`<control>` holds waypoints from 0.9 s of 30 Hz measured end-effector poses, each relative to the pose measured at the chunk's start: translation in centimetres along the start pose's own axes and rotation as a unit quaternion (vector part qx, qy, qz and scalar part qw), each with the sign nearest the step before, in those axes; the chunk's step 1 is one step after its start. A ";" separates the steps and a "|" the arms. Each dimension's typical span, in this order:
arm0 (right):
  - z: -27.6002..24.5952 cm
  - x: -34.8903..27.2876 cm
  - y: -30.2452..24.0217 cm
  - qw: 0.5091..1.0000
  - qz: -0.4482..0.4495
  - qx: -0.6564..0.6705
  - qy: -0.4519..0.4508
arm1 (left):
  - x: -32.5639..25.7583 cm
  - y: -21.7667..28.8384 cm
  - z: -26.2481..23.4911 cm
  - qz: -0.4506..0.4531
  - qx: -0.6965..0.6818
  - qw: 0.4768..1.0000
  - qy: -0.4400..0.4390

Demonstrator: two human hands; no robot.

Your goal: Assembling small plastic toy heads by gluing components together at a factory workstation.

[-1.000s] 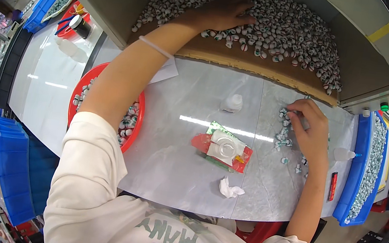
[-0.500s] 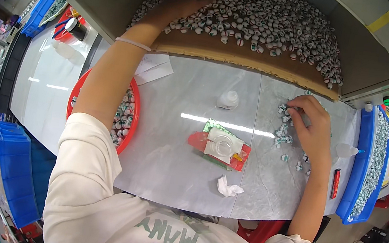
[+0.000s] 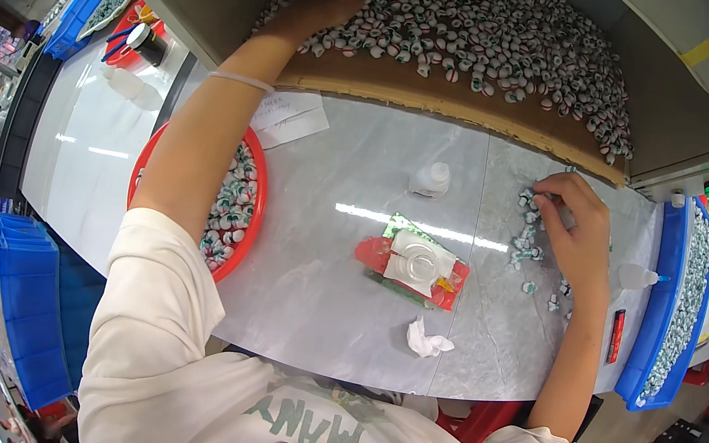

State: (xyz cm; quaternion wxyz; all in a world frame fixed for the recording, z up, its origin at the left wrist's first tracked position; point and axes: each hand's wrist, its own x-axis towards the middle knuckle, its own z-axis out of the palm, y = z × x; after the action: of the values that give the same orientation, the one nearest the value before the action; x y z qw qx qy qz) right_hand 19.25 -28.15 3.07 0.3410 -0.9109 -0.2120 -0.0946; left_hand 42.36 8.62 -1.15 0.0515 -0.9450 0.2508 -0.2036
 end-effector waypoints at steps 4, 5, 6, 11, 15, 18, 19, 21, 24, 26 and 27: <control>0.1 0.1 -0.1 1.000 -0.001 0.003 0.001 | 2.0 2.2 -0.3 -0.123 -0.134 0.983 0.001; 0.1 0.0 -0.1 1.000 0.000 0.005 0.004 | 2.6 2.8 -0.1 -0.123 -0.124 0.984 -0.017; 0.1 0.1 -0.2 1.000 -0.005 0.011 0.006 | 3.1 2.8 0.9 -0.125 -0.122 0.984 -0.016; 0.2 0.1 -0.1 1.000 -0.001 0.010 0.001 | 4.8 5.9 1.5 -0.079 -0.092 0.989 0.087; 0.2 0.1 0.0 1.000 -0.007 -0.003 0.001 | 5.7 7.9 0.6 -0.100 -0.147 0.982 0.070; 0.2 0.2 0.2 1.000 -0.015 -0.005 -0.001 | 6.0 9.3 0.5 -0.129 -0.118 0.982 0.069; 0.3 0.2 0.2 1.000 -0.015 -0.005 -0.002 | 6.0 9.8 0.5 -0.082 -0.115 0.985 0.098; 0.3 0.1 0.3 1.000 -0.009 -0.001 -0.001 | 5.9 11.1 0.7 -0.035 -0.112 0.985 0.127; 0.3 0.1 0.4 1.000 -0.007 0.008 0.000 | 5.4 12.4 1.0 -0.028 -0.082 0.983 0.164; 0.2 0.0 0.3 1.000 -0.009 0.003 -0.001 | 5.4 12.0 0.9 -0.015 -0.078 0.991 0.112; 0.1 0.0 0.3 1.000 -0.011 0.000 -0.003 | 5.3 11.6 0.9 -0.015 -0.078 0.990 0.113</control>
State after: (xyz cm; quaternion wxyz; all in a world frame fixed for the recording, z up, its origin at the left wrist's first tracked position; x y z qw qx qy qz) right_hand 19.40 -28.26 2.78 0.3392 -0.9090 -0.2225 -0.0960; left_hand 41.61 -4.11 -2.37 -0.0537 -0.9207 0.2556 -0.2899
